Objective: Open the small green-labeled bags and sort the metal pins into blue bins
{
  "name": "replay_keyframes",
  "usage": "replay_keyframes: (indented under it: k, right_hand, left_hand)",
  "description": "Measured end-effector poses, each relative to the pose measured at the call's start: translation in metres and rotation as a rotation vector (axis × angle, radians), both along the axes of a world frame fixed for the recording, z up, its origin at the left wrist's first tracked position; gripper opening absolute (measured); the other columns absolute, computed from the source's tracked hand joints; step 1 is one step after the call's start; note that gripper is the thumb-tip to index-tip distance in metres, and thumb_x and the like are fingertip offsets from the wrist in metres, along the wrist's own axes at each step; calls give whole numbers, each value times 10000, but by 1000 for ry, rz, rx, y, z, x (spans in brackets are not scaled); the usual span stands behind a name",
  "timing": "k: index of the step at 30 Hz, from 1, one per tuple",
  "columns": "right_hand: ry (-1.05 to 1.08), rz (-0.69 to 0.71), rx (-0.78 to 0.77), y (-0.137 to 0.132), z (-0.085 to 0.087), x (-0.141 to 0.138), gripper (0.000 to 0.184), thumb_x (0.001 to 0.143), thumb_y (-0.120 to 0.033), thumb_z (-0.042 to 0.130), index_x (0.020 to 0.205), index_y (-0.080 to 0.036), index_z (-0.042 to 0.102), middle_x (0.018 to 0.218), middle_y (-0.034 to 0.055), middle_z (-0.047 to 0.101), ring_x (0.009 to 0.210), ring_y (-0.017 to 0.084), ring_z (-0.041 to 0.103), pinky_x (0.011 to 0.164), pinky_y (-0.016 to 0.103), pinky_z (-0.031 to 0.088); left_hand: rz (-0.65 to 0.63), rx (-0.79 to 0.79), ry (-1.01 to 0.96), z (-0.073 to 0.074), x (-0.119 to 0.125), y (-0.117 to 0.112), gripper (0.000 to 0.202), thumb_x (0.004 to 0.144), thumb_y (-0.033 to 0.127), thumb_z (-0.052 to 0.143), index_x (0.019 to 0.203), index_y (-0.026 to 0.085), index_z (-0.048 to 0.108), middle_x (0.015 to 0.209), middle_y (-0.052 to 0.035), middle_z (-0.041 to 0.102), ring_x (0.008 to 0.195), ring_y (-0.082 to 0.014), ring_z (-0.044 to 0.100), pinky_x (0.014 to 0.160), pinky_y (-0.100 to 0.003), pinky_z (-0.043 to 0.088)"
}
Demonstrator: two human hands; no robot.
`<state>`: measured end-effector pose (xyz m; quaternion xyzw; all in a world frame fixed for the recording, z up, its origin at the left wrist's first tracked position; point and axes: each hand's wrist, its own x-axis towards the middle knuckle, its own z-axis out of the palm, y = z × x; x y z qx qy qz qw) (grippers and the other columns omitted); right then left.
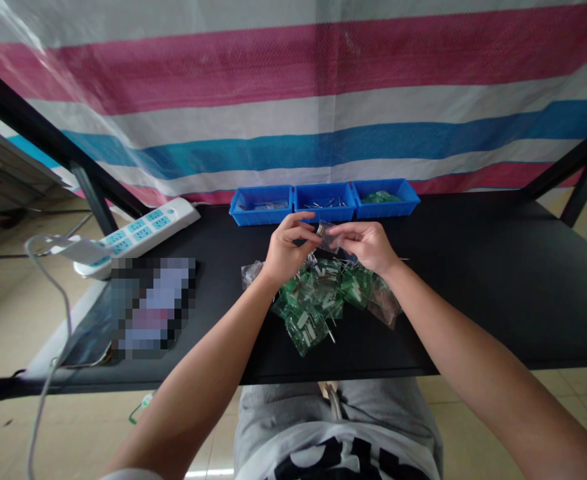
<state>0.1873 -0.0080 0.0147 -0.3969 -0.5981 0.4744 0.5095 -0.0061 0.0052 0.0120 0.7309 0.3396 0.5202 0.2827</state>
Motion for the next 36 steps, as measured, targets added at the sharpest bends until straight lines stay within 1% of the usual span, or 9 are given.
replay_keyframes:
  k: [4, 8, 10, 13, 16, 21, 26, 32, 36]
  right_hand:
    - [-67, -18, 39, 1, -1, -1, 250, 641, -305, 781, 859, -184, 769, 784, 46, 745, 655, 165, 654, 625, 299, 508]
    - [-180, -134, 182, 1, 0, -2, 205, 690, -362, 763, 794, -185, 768, 991, 81, 731, 800, 181, 665, 661, 289, 500]
    - [-201, -156, 183, 1, 1, -2, 212, 728, -378, 730, 777, -174, 761, 923, 84, 734, 782, 181, 663, 640, 284, 491]
    - [-168, -106, 77, 0, 1, -3, 273, 728, -419, 721, 793, -154, 743, 686, 49, 706, 570, 143, 603, 545, 278, 467]
    - [-90, -98, -16, 1, 1, -4, 335, 673, -450, 757, 806, -144, 717, 657, 39, 696, 488, 119, 552, 483, 266, 444]
    - [-13, -138, -60, 3, 0, -5, 378, 634, -469, 779, 805, -146, 682, 654, 35, 685, 503, 119, 551, 475, 256, 437]
    - [8, -184, -84, 6, 0, -3, 415, 677, -513, 727, 886, -160, 666, 686, 26, 674, 521, 107, 535, 481, 244, 438]
    - [-85, -241, -45, 12, -7, 3, 362, 714, -487, 692, 860, -157, 663, 718, 41, 671, 600, 136, 583, 554, 268, 479]
    - [-187, -217, 10, 11, -11, 2, 343, 749, -460, 668, 901, -152, 671, 774, 62, 693, 705, 171, 636, 613, 282, 497]
  left_hand:
    - [-40, -52, -4, 2, 2, -3, 88, 773, 247, 701, 715, 182, 715, 1181, -91, 663, 939, -178, 654, 831, -309, 516]
    - [-56, -196, -44, 2, 6, -5, 138, 775, 286, 695, 838, 163, 688, 953, -78, 723, 877, -180, 658, 774, -291, 501]
    - [-59, -283, -105, 1, 9, -4, 252, 765, 303, 701, 963, 157, 649, 835, -49, 717, 750, -149, 646, 701, -267, 491]
    - [-95, -378, -213, -1, 10, -4, 442, 728, 301, 727, 1110, 167, 550, 731, 1, 688, 658, -125, 629, 656, -246, 483]
    - [-110, -385, -242, -2, 9, -4, 423, 722, 309, 729, 1086, 176, 558, 719, 11, 677, 653, -124, 629, 654, -248, 488]
    - [-116, -294, -44, 1, 5, -6, 197, 766, 321, 684, 860, 150, 713, 912, -72, 727, 802, -174, 653, 714, -279, 501]
    - [-52, -169, 12, -2, 1, -1, 326, 788, 269, 639, 1095, 184, 706, 1200, -102, 671, 889, -182, 646, 758, -298, 518]
    - [230, -47, 23, -21, -19, 27, 645, 793, 250, 619, 1412, 287, 441, 1559, -124, 302, 948, -202, 658, 662, -281, 542]
    - [457, -107, 149, -22, -45, 47, 707, 783, 253, 633, 1446, 267, 389, 1600, -144, 188, 997, -243, 659, 801, -370, 563]
